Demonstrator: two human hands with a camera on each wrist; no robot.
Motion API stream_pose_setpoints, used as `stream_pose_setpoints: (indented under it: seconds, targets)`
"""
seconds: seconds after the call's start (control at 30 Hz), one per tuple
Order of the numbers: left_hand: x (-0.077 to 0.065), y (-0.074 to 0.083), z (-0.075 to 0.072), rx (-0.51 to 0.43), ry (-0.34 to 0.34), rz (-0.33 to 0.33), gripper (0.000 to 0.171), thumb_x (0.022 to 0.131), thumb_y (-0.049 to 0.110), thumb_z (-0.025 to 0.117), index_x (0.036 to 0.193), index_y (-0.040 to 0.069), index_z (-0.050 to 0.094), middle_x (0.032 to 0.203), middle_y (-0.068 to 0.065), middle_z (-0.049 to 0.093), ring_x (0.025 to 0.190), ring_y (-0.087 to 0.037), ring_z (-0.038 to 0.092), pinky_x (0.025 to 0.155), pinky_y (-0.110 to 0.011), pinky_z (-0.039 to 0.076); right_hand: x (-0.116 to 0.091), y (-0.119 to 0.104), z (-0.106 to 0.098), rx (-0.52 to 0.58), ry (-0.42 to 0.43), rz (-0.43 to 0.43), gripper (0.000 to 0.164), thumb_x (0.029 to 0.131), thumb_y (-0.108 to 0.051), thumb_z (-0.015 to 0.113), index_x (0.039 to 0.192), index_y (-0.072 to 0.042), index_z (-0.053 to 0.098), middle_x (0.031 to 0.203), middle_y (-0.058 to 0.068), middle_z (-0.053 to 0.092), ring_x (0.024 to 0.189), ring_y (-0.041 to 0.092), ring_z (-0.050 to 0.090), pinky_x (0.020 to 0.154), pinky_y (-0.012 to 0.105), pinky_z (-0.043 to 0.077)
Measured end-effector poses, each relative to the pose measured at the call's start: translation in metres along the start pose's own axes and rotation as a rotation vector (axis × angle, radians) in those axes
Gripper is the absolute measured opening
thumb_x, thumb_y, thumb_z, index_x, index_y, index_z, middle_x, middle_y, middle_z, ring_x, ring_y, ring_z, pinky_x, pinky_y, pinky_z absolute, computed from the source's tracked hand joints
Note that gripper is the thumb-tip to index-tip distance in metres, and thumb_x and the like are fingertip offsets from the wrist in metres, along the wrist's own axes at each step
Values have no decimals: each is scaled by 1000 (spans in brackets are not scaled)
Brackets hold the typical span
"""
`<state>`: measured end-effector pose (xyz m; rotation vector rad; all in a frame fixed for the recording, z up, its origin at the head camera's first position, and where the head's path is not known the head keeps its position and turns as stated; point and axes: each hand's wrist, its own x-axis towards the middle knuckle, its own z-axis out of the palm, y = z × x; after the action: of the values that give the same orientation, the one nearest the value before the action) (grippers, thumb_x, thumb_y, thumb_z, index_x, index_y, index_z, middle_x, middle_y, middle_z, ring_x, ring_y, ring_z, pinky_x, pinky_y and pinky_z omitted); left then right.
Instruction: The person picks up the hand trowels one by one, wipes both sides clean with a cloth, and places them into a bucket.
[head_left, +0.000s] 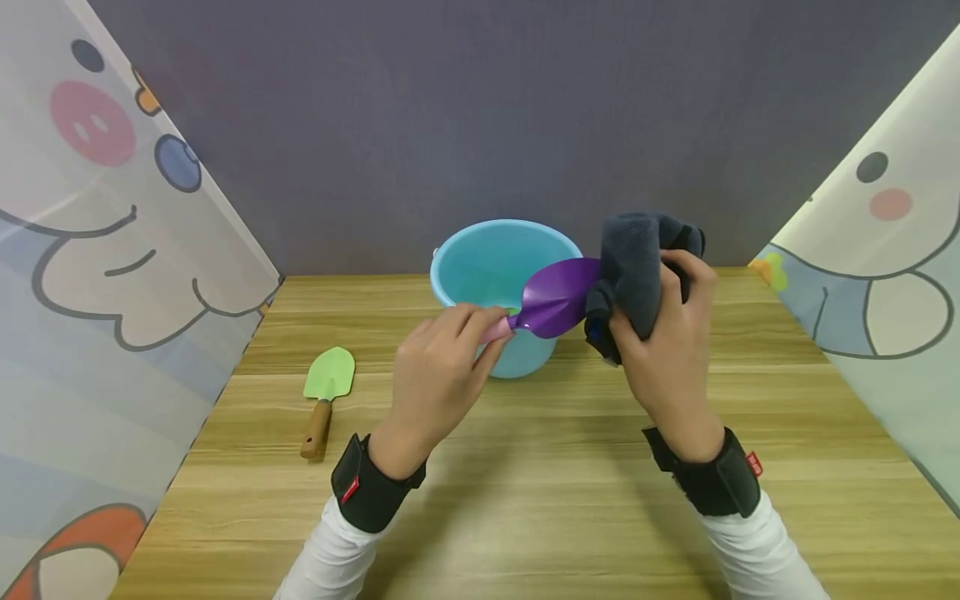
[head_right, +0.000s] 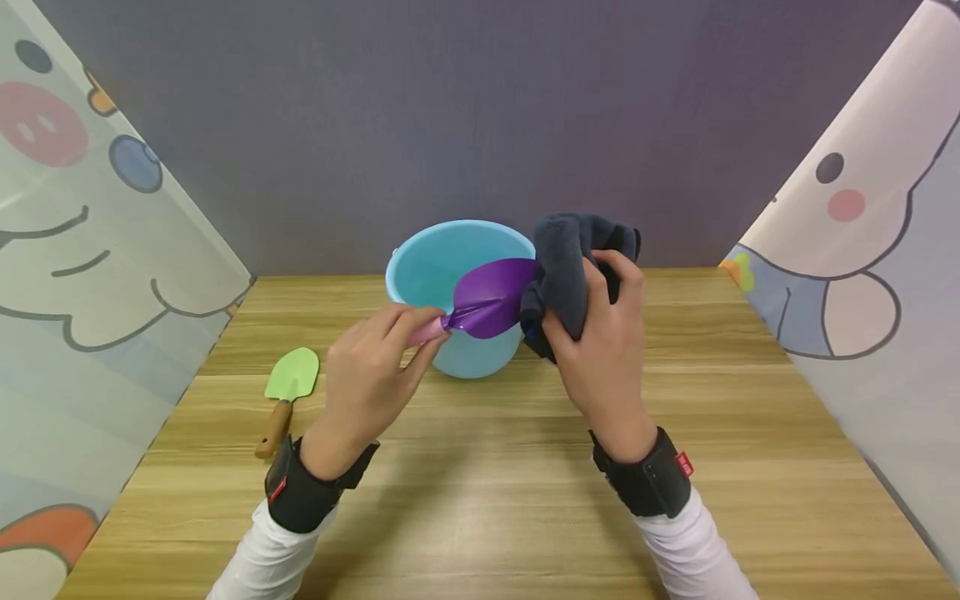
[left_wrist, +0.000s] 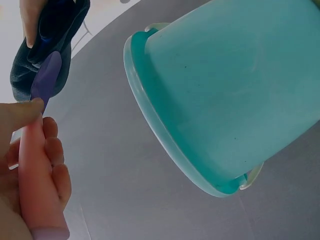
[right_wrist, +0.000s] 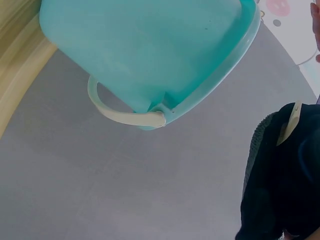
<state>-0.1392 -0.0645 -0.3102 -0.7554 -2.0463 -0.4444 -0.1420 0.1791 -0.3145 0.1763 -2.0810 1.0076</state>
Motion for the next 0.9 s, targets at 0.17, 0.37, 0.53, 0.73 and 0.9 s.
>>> stream_pose_setpoints:
  seconds: [0.17,0.37,0.53,0.73,0.9]
  targets:
    - [-1,0,-1,-29,-59,-22,23,97,30,69,109,10,71,93,-1,71,80,-15,67,64,-31,53,1,2,0,-27,1,11,49,83,-21,71,129,-6,61,143,21,42,130,39,46,104,57,36]
    - [-2,-2,2,-61,-130,-49,21,101,26,59,109,10,69,95,-2,68,79,-17,64,64,-31,52,1,4,-1,-44,-3,10,49,85,-23,69,131,-7,61,143,22,42,128,40,48,102,56,37]
    - [-2,-2,6,-65,-202,-68,23,103,25,59,110,6,69,104,-9,66,79,-22,66,66,-35,53,2,7,-3,-42,8,-21,48,87,-26,66,130,-6,60,140,26,41,128,41,47,102,55,38]
    - [0,-8,10,-22,-188,-91,23,100,25,64,106,2,67,103,-15,65,73,-29,67,63,-40,55,-1,7,-6,-49,2,-33,48,88,-29,66,128,-5,60,140,28,41,127,42,47,100,57,39]
    - [13,-18,10,102,-169,-107,26,100,28,63,103,2,68,102,-14,65,55,-27,60,47,-38,49,-4,6,-5,-35,5,-26,48,87,-26,69,129,-5,61,141,25,42,126,42,48,98,58,39]
